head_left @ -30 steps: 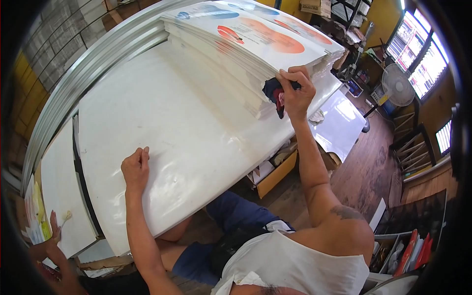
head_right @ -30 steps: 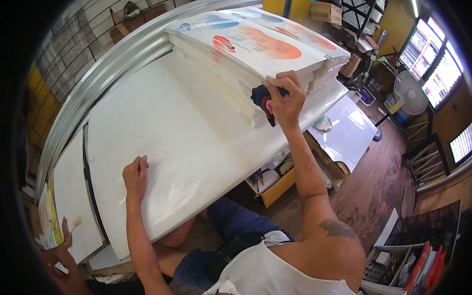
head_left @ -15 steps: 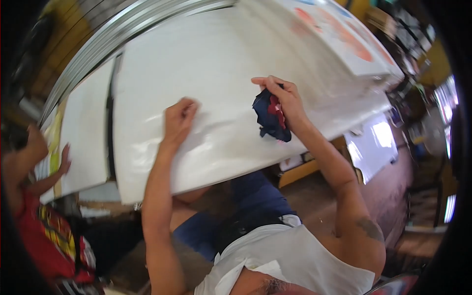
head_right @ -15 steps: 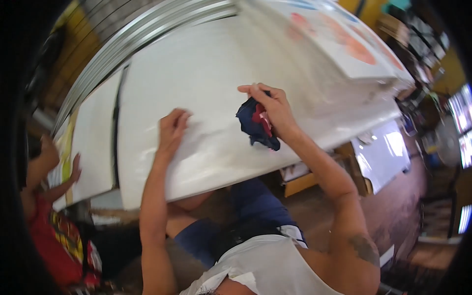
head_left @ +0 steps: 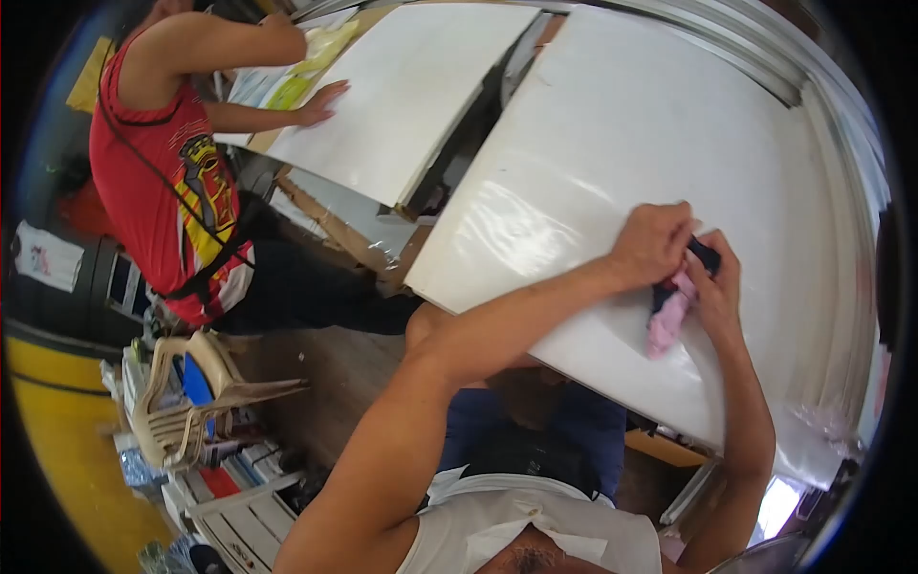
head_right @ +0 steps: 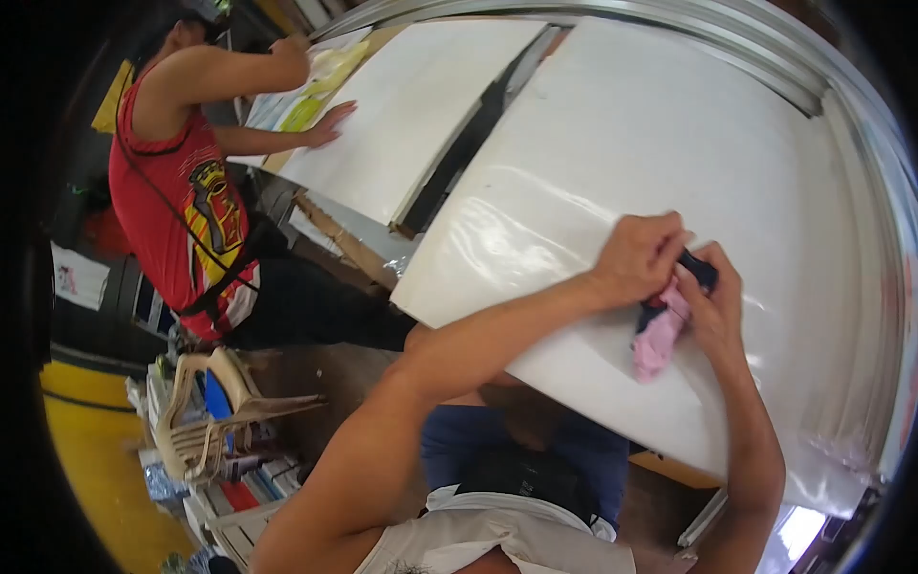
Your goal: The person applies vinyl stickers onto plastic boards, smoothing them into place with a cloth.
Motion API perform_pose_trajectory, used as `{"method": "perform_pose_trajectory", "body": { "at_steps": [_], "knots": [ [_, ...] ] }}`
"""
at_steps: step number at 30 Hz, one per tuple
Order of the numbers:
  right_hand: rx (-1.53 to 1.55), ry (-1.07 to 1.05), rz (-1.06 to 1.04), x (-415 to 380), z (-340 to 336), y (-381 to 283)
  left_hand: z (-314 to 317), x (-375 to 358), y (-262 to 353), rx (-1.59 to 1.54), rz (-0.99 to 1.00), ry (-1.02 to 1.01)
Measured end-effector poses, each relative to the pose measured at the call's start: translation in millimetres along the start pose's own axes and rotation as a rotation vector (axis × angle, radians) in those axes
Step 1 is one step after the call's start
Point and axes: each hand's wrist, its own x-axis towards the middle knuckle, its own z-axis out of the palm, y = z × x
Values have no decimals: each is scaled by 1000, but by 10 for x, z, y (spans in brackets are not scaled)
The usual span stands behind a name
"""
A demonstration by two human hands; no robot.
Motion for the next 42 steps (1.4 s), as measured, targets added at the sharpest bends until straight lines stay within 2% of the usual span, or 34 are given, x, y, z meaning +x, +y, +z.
{"method": "perform_pose_trajectory", "body": {
  "at_steps": [3,6,9,10,12,15,25,42],
  "knots": [
    [125,50,48,13,75,13,-36,57,-31,-23,28,91],
    [65,55,136,-16,57,-18,-69,72,2,-30,-51,95],
    [287,109,86,-40,149,-158,-129,166,-4,-18,-32,239],
    [321,5,194,-51,86,-221,-169,178,-20,-11,-46,264],
    [308,-25,155,-85,67,-103,-264,220,-42,-3,-73,316],
    [253,-24,114,-109,132,-89,-368,264,-68,-10,-200,283],
    [142,-77,72,-94,133,-84,-356,251,-73,-20,-166,207],
    [158,-95,78,-48,145,-72,-335,262,-133,-32,-172,197]
  ]
}}
